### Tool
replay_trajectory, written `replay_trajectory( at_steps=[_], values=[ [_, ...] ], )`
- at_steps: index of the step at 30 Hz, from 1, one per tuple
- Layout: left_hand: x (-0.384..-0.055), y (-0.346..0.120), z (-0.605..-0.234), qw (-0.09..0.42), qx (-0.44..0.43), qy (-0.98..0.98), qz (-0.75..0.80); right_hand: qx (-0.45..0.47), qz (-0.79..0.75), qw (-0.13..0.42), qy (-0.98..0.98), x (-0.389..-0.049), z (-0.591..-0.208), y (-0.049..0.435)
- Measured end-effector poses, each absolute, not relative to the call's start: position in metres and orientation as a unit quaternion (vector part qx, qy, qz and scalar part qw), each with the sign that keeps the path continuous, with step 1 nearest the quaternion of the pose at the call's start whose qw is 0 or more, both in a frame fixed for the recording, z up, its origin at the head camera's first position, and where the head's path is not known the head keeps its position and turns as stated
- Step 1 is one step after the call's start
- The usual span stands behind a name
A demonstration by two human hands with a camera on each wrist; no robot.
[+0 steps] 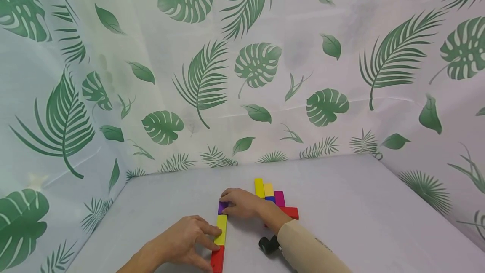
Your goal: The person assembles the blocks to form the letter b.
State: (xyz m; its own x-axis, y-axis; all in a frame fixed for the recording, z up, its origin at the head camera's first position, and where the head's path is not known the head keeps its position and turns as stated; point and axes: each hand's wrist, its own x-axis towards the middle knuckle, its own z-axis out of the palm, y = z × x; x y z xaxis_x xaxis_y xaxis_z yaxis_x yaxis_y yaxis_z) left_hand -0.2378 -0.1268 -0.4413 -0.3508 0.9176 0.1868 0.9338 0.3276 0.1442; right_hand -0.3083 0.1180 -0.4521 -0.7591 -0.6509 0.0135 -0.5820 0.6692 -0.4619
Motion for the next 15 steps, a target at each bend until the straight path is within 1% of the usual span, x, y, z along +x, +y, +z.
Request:
replay_trajectory(
  at_steps=[9,15],
  values=[
    [-0.2373,-0.1255,-0.4389,0.032,-0.571,-0.815,-0.096,-0.347,-0.231,0.07,0.906,-0.3074,-0.4508,0.1184],
    [-0.2378,-0.1254,-0.4385,0.052,-0.585,-0.805,-0.089,-0.344,-0.227,0.071,0.908,-0.3053,-0.4497,0.1188]
  ],
)
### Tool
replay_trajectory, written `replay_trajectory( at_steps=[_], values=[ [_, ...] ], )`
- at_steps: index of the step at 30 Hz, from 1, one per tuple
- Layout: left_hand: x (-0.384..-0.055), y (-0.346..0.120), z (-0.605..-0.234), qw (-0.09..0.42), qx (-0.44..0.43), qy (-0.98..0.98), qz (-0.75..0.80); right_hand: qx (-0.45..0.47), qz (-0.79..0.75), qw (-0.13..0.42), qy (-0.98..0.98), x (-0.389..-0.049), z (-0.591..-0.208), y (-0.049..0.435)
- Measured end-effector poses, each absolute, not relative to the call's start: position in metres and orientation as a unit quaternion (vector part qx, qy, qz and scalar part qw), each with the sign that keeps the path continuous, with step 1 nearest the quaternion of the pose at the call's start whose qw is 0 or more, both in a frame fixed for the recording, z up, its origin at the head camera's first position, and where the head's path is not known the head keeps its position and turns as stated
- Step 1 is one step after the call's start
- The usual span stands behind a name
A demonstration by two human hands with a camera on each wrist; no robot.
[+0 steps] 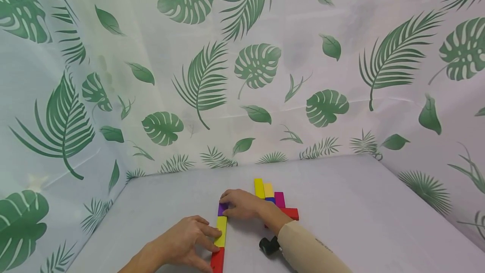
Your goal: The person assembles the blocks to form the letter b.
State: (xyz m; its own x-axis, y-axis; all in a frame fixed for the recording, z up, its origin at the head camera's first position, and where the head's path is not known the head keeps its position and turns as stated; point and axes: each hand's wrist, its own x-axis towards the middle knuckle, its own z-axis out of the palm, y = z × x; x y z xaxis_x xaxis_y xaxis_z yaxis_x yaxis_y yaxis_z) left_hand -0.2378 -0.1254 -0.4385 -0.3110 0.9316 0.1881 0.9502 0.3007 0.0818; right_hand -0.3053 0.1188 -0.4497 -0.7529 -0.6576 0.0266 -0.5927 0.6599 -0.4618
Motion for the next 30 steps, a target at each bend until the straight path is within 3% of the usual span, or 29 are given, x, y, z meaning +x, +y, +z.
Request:
replay_trajectory(
  at_steps=[10,30],
  values=[
    [-0.2381,-0.1254,-0.439,0.032,-0.58,-0.808,-0.098,-0.342,-0.227,0.079,0.908,-0.3065,-0.4509,0.1186],
    [-0.2367,-0.1237,-0.4375,0.043,-0.582,-0.807,-0.09,-0.346,-0.232,0.08,0.905,-0.3086,-0.4504,0.1203]
  ],
)
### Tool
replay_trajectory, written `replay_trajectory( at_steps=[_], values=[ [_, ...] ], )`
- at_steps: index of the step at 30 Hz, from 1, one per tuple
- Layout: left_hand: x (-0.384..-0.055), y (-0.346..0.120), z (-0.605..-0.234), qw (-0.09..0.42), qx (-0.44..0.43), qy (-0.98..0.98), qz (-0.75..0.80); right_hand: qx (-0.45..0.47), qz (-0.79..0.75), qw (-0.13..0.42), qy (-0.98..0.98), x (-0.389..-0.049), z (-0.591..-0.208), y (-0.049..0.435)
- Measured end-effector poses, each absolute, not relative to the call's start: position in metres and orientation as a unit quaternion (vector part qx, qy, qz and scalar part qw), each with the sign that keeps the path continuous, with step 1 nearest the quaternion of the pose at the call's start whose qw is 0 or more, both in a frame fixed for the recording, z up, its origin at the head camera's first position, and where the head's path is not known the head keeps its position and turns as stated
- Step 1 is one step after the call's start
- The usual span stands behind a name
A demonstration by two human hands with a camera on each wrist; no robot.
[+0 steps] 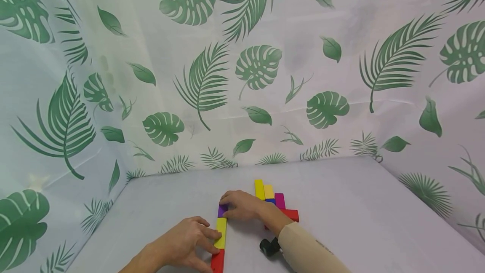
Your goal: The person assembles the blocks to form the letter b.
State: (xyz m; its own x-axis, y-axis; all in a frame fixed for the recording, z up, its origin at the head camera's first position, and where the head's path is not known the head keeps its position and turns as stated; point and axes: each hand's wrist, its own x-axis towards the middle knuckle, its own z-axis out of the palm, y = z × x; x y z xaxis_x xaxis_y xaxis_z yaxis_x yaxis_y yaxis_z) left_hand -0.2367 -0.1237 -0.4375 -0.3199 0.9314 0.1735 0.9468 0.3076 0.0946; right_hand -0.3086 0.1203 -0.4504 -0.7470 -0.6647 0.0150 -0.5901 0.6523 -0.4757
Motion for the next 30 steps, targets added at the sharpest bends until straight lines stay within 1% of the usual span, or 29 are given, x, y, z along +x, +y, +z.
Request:
replay_trajectory(
  at_steps=[4,10,18,23,30],
  values=[
    [-0.236,-0.123,-0.437,0.04,-0.58,-0.809,-0.087,-0.346,-0.231,0.081,0.906,-0.309,-0.451,0.121],
    [-0.235,-0.123,-0.436,0.055,-0.586,-0.804,-0.082,-0.346,-0.232,0.081,0.906,-0.31,-0.452,0.121],
    [-0.235,-0.123,-0.437,0.061,-0.586,-0.804,-0.081,-0.342,-0.238,0.083,0.905,-0.309,-0.449,0.121],
    [-0.236,-0.123,-0.437,0.059,-0.585,-0.805,-0.076,-0.329,-0.265,0.061,0.904,-0.31,-0.443,0.126],
    [-0.235,-0.123,-0.438,0.072,-0.587,-0.803,-0.074,-0.33,-0.291,0.009,0.898,-0.316,-0.431,0.142]
  ],
)
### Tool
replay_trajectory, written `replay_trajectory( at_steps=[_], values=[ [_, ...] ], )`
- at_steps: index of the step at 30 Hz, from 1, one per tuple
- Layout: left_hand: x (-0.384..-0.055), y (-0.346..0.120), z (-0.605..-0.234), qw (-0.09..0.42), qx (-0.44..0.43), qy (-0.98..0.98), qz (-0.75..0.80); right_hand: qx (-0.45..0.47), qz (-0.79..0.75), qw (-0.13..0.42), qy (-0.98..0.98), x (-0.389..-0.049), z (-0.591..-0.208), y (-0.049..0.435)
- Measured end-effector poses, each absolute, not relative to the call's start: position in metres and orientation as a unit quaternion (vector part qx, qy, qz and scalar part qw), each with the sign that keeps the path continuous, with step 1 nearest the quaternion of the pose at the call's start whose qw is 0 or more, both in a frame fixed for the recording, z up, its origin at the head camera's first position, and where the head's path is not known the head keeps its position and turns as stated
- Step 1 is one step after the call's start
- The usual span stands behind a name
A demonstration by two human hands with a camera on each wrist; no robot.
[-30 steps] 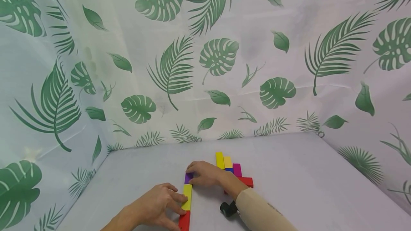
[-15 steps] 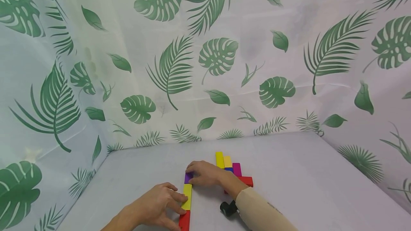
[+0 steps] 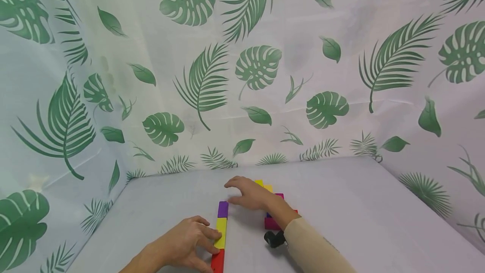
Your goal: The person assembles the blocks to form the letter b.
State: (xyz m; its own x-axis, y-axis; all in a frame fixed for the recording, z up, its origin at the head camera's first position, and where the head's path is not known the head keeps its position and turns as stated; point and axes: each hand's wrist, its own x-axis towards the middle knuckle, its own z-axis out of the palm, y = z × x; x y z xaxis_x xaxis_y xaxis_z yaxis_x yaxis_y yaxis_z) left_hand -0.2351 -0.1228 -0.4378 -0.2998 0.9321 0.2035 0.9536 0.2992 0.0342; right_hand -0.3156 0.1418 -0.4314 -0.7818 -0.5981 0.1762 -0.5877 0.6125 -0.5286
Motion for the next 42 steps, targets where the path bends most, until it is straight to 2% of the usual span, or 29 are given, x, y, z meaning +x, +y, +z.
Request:
replay_trajectory(
  at_steps=[7,13,20,33,42],
  values=[
    [-0.233,-0.122,-0.437,0.056,-0.58,-0.809,-0.081,-0.31,-0.303,-0.005,0.901,-0.323,-0.426,0.159],
    [-0.233,-0.122,-0.437,0.068,-0.585,-0.805,-0.073,-0.288,-0.307,-0.006,0.907,-0.328,-0.428,0.173],
    [-0.234,-0.123,-0.438,0.049,-0.584,-0.806,-0.08,-0.21,-0.315,0.031,0.925,-0.332,-0.433,0.186],
    [-0.235,-0.123,-0.437,0.038,-0.578,-0.811,-0.085,-0.159,-0.296,0.068,0.939,-0.34,-0.441,0.199],
    [-0.235,-0.122,-0.435,0.024,-0.572,-0.816,-0.083,-0.168,-0.266,0.079,0.946,-0.342,-0.444,0.202]
  ],
)
